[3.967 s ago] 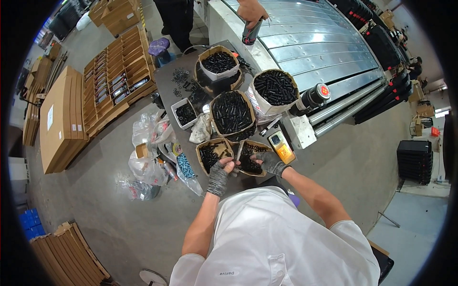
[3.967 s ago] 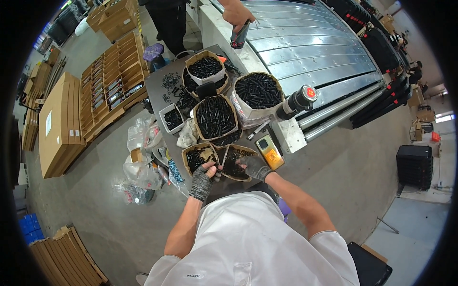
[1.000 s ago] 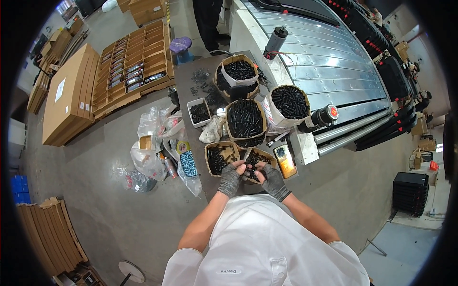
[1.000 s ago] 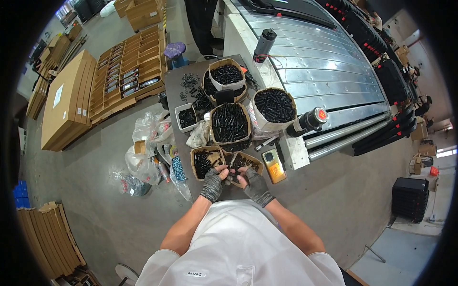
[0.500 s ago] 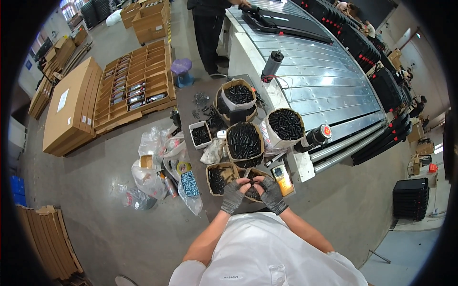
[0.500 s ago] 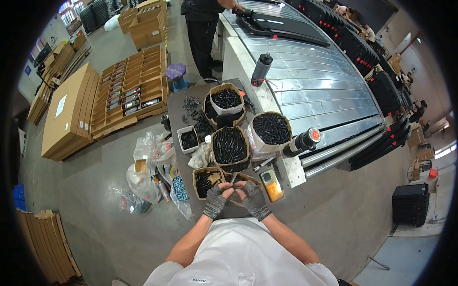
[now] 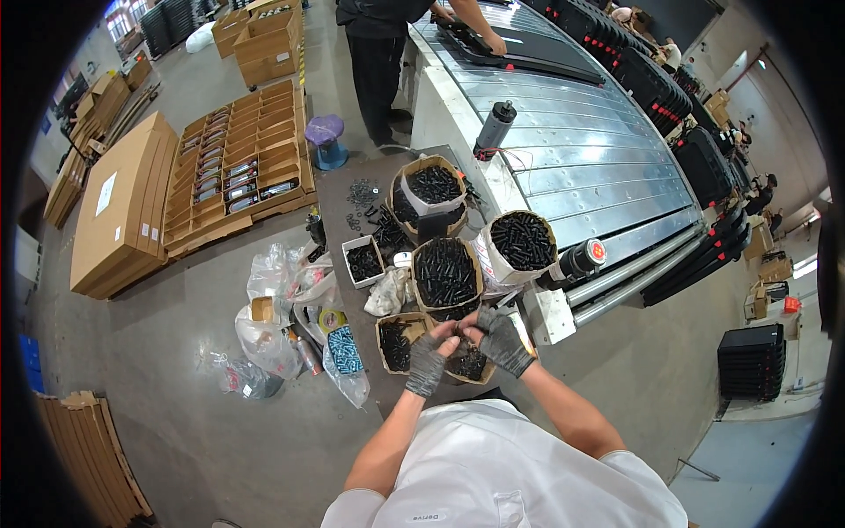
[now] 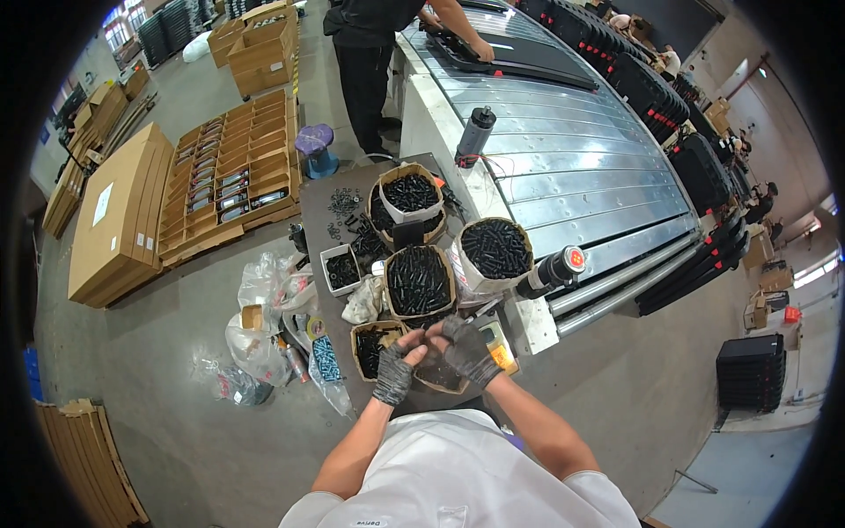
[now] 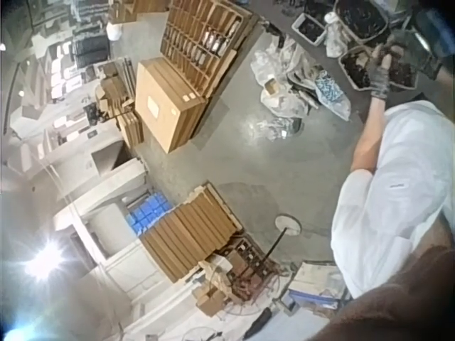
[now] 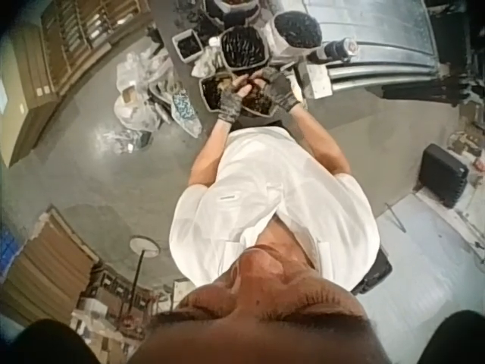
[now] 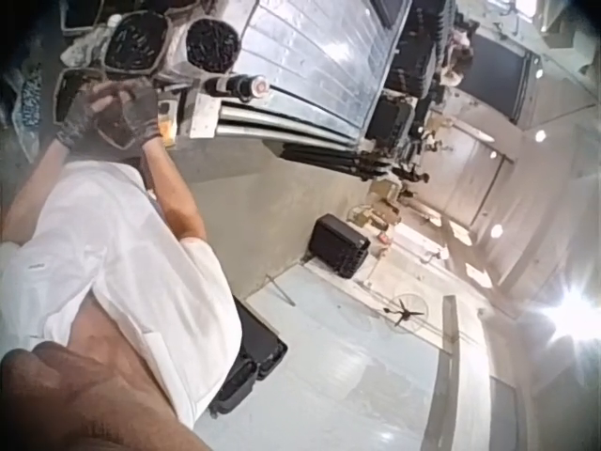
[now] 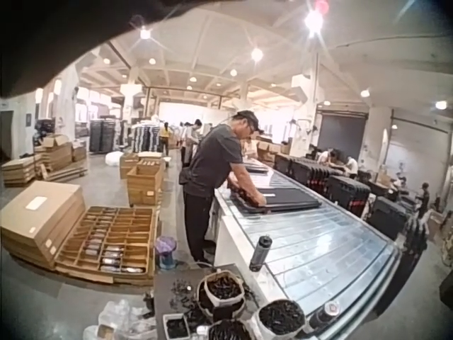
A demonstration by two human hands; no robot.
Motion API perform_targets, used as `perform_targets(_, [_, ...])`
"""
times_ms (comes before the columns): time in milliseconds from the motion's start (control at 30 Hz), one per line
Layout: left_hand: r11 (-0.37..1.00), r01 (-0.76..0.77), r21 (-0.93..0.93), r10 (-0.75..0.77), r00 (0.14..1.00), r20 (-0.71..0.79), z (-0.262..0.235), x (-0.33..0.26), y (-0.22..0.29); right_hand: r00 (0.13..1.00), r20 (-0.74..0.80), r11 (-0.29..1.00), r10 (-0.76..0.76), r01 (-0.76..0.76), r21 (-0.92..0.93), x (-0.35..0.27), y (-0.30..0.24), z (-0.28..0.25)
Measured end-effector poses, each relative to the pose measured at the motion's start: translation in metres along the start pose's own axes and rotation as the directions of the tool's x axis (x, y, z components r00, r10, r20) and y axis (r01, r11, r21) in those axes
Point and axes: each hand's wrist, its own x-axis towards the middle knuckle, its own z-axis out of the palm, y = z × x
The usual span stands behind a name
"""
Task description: Sorting small plastic components into different bins and moving solar panels onto a conveyor belt.
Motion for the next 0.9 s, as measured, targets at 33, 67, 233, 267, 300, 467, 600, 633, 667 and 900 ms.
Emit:
perform_targets(33, [0.998,-0.039,-0.056,0.035,0.998,-0.057,0.0,0.005,-0.003,1.0,-0.021,0.999,-0.008,0.007,-0.043,0.012,-0.003,-0.006])
perform_targets(67, [0.991,-0.031,-0.128,0.026,0.999,-0.043,-0.002,0.007,0.001,1.0,-0.02,0.999,-0.004,0.003,-0.046,0.024,0.003,-0.012])
perform_targets(233, [0.958,0.192,-0.214,-0.216,0.972,-0.097,-0.041,-0.006,-0.009,0.995,-0.047,0.945,0.088,-0.098,-0.311,0.082,0.032,-0.02])
perform_targets(267, [0.97,0.183,-0.159,-0.204,0.97,-0.129,-0.049,-0.009,-0.016,0.995,-0.038,0.944,0.088,-0.095,-0.315,0.089,0.04,-0.019])
perform_targets(300, [0.979,0.175,-0.103,-0.19,0.968,-0.162,-0.055,-0.013,-0.023,0.999,-0.023,0.923,0.045,-0.051,-0.382,0.095,0.048,-0.019])
perform_targets(467, [0.989,0.144,0.012,-0.138,0.964,-0.226,-0.074,-0.029,-0.039,0.989,0.075,0.807,0.124,-0.056,-0.587,0.109,0.064,-0.009])
perform_targets(600, [0.989,0.118,0.092,-0.094,0.968,-0.233,-0.075,-0.034,-0.035,0.983,0.083,0.719,0.161,-0.059,-0.692,0.115,0.069,0.001])
perform_targets(633, [0.991,0.114,0.068,-0.096,0.969,-0.227,-0.074,-0.032,-0.033,0.985,0.08,0.723,0.156,-0.059,-0.689,0.116,0.067,0.002])
perform_targets(667, [0.993,0.11,0.048,-0.097,0.971,-0.219,-0.072,-0.031,-0.029,0.988,0.069,0.705,0.138,-0.049,-0.708,0.117,0.065,0.002])
perform_targets(900, [0.983,0.067,0.169,-0.029,0.975,-0.221,-0.077,-0.035,-0.029,0.99,-0.082,0.854,-0.111,0.053,-0.518,0.092,-0.002,-0.024])
